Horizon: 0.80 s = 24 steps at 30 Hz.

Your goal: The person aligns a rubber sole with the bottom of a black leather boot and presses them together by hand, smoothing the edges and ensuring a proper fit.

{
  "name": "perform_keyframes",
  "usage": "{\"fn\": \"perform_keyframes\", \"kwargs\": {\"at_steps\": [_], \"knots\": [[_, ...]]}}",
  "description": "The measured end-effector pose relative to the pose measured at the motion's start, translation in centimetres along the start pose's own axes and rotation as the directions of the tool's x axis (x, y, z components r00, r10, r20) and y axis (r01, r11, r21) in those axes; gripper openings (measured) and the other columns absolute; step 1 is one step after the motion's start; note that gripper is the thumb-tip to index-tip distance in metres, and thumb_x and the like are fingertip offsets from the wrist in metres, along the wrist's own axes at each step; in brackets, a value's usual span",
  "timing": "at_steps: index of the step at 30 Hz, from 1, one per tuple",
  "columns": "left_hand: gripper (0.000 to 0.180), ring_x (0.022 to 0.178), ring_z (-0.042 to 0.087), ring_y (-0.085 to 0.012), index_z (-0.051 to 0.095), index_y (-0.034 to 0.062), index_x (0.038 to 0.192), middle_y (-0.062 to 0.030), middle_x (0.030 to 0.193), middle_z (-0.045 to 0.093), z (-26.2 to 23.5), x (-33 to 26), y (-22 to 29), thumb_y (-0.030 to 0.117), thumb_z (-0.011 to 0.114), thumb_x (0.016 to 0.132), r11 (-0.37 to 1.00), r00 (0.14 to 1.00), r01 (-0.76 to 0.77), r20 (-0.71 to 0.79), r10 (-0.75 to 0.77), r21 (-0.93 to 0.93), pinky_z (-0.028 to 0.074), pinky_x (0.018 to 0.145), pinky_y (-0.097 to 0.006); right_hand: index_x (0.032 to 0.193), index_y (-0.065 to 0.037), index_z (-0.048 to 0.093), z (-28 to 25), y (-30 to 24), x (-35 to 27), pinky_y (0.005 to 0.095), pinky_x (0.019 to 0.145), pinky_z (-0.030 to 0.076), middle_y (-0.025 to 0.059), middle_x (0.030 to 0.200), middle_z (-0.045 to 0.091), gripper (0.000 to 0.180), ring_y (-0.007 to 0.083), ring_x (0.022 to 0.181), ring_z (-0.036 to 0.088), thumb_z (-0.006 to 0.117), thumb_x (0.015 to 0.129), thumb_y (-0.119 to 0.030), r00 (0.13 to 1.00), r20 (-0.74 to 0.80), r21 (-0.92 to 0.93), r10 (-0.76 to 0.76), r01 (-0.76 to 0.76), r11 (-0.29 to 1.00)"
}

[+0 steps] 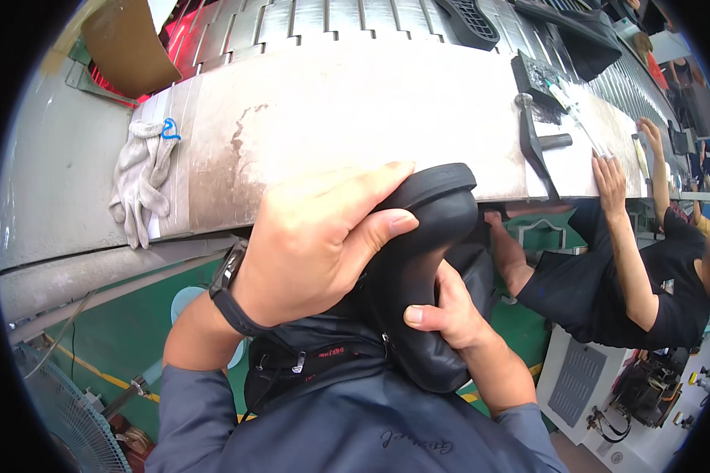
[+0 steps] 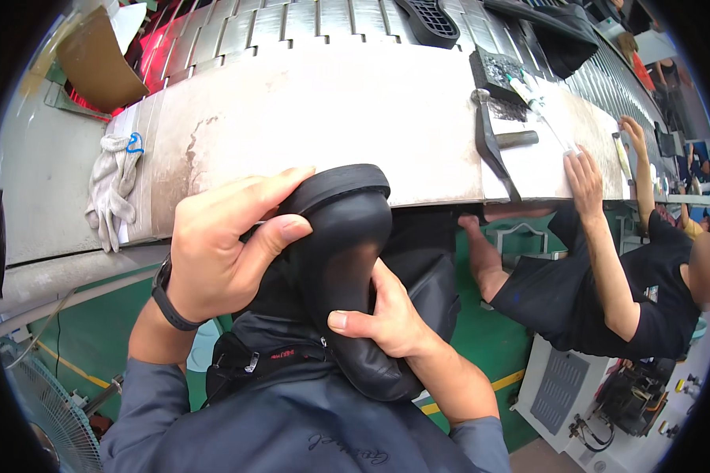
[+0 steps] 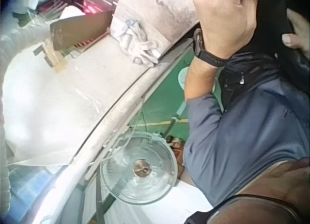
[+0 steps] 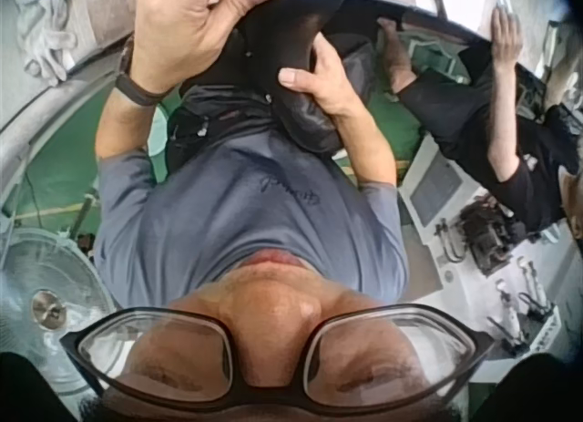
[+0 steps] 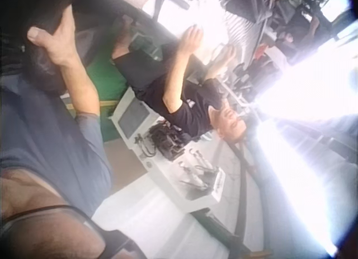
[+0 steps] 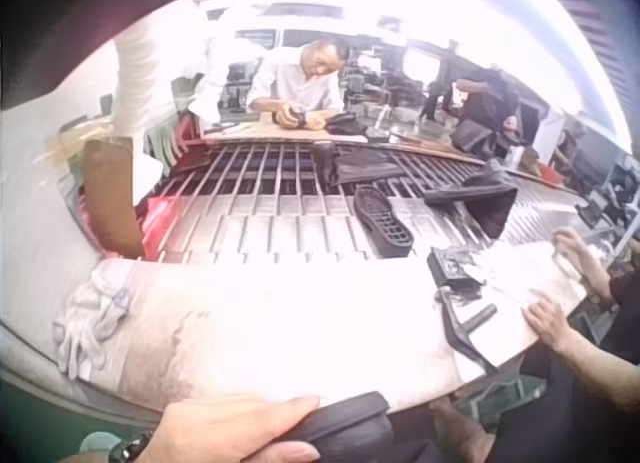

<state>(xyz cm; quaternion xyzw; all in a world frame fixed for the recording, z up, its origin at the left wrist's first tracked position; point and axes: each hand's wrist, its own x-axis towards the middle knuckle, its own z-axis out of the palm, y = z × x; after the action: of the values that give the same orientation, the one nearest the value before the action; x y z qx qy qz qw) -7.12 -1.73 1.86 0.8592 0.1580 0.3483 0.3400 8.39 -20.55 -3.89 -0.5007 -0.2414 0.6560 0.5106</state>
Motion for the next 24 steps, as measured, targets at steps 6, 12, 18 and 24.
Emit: {"fn": "perform_keyframes", "kwargs": {"at_steps": [6,12,18,24], "knots": [[0.047,0.065,0.05,-0.0136,0.067,-0.0005,0.086,-0.0039,0.071,0.056,-1.5,2.8,-0.1,0.034,0.057,0.116,0.979,0.986,0.133,0.124,-0.115,-0.155,0.041,0.06,-0.032,0.157,0.003,0.043,0.5,-0.1,-0.1,0.0411,0.117,0.044,0.0143,0.144,0.06,0.094,0.0234,0.134,0.057,0.09,0.081,-0.028,0.997,0.034,-0.059,-0.067,0.069,0.996],[0.048,0.063,0.037,-0.0134,0.05,0.0016,0.073,-0.0015,0.067,0.043,-2.0,4.0,0.7,0.025,0.06,0.115,0.97,0.95,0.199,0.273,-0.155,-0.14,0.033,0.059,-0.034,0.156,0.003,0.044,0.7,0.8,-0.3,0.0422,0.116,0.045,0.0169,0.141,0.061,0.097,0.0263,0.132,0.059,0.093,0.079,-0.033,0.99,-0.006,-0.137,-0.138,0.136,0.981],[0.047,0.064,0.037,-0.0138,0.05,0.0009,0.073,-0.0021,0.066,0.042,-2.1,4.5,1.8,0.021,0.061,0.114,0.963,0.94,0.235,0.282,-0.191,-0.13,0.033,0.059,-0.034,0.15,0.005,0.046,0.4,1.3,-0.4,0.0438,0.113,0.048,0.021,0.137,0.064,0.097,0.0304,0.129,0.063,0.094,0.076,-0.038,0.986,-0.017,-0.208,-0.165,0.158,0.965],[0.039,0.06,0.045,-0.0255,0.053,-0.0001,0.073,-0.0094,0.066,0.048,-3.3,5.1,2.2,0.015,0.068,0.106,0.998,0.95,0.019,0.31,-0.036,0.057,0.038,0.06,-0.039,0.148,0.005,0.046,0.7,0.9,-0.6,0.0444,0.112,0.049,0.022,0.136,0.065,0.097,0.0313,0.128,0.064,0.094,0.076,-0.04,0.989,0.006,-0.279,-0.148,0.144,0.95]]}}
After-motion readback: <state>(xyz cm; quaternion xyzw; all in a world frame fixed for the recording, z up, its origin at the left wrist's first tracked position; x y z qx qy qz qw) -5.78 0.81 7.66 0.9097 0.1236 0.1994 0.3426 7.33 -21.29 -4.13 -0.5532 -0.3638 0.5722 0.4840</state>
